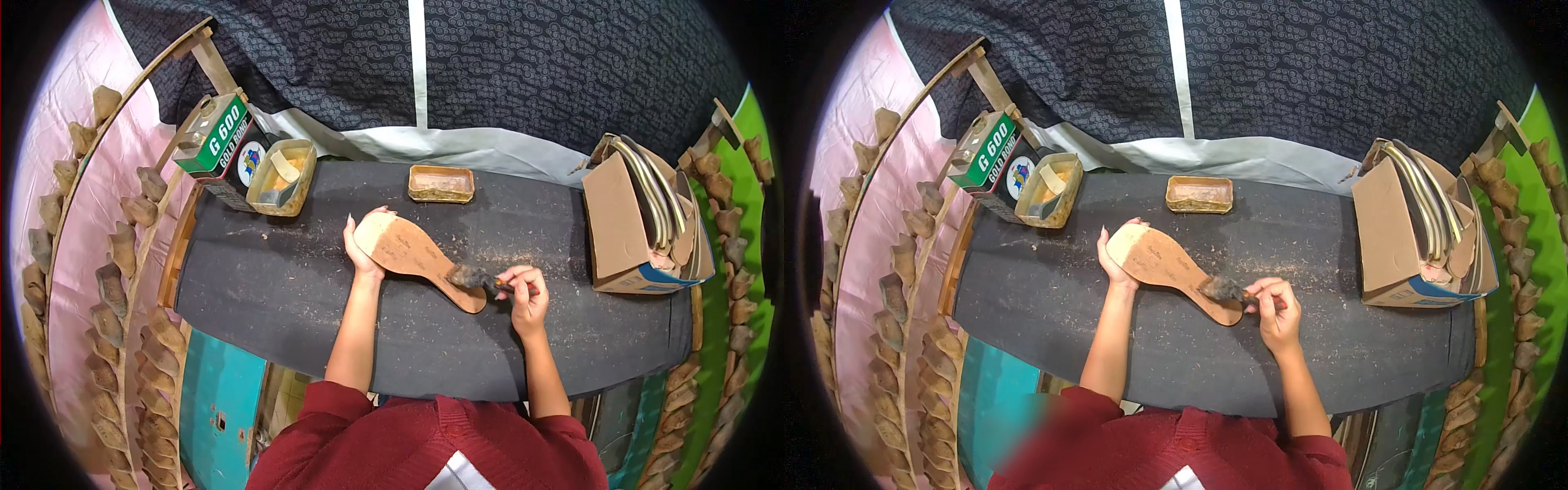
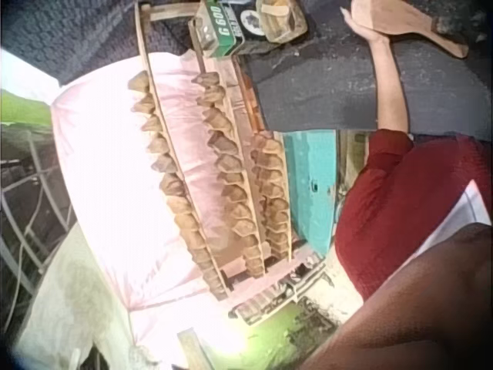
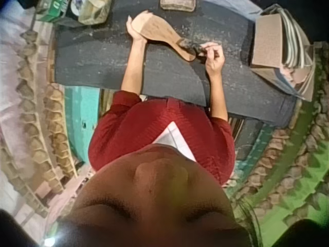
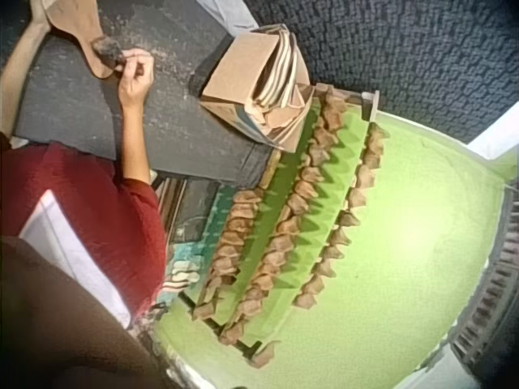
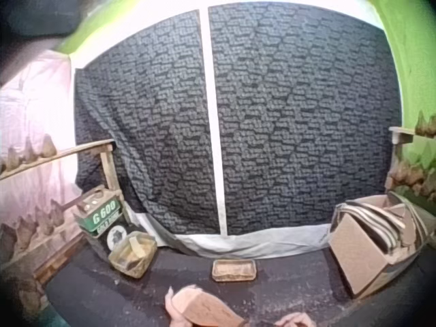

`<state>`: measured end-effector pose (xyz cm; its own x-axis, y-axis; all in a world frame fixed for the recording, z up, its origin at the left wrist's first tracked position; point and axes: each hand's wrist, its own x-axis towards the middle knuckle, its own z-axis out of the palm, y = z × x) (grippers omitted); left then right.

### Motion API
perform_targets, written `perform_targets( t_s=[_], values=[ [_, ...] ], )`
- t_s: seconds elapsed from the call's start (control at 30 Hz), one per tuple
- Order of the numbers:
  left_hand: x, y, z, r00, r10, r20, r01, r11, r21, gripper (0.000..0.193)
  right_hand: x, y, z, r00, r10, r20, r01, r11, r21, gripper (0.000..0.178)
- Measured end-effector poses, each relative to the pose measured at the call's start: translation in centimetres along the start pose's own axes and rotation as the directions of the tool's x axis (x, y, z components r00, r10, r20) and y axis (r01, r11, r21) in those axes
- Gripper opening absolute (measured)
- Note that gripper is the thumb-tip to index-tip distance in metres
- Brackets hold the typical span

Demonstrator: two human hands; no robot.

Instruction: The person takes shoe insoles from a cardboard box, applies adhesive to each insole using a brush, and places them into a plastic basket on the floor.

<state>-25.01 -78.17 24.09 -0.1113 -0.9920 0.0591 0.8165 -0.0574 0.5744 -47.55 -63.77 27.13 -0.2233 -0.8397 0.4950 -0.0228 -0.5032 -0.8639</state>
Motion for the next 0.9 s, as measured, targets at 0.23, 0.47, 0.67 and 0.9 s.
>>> perform_targets(
  t_s=[0.23, 0.47, 0.67, 0.9],
  values=[
    [0.1, 0.0, 0.3, 1.0, -0.012, -0.025, 0.012, 1.0, 0.005, 0.059, -2.7, -1.0, -3.3, 0.994, -0.001, -0.11, -0.01, 0.995, -0.098, 0.025],
    [-0.2, -0.2, 0.5, 0.999, -0.024, -0.035, 0.024, 1.0, 0.003, 0.059, -2.2, -1.4, -0.3, 0.989, -0.064, -0.133, 0.072, 0.996, 0.058, 0.021],
    [0.0, -0.1, 0.1, 0.999, -0.013, -0.03, 0.012, 1.0, -0.004, 0.059, -3.3, -1.0, 0.0, 0.997, -0.067, 0.033, 0.068, 0.996, -0.052, 0.014],
    [0.0, 0.0, 0.2, 1.0, -0.01, -0.02, 0.01, 1.0, 0.007, 0.06, -4.3, -1.8, -2.4, 0.992, -0.121, -0.025, 0.112, 0.966, -0.232, 0.017]
  ],
)
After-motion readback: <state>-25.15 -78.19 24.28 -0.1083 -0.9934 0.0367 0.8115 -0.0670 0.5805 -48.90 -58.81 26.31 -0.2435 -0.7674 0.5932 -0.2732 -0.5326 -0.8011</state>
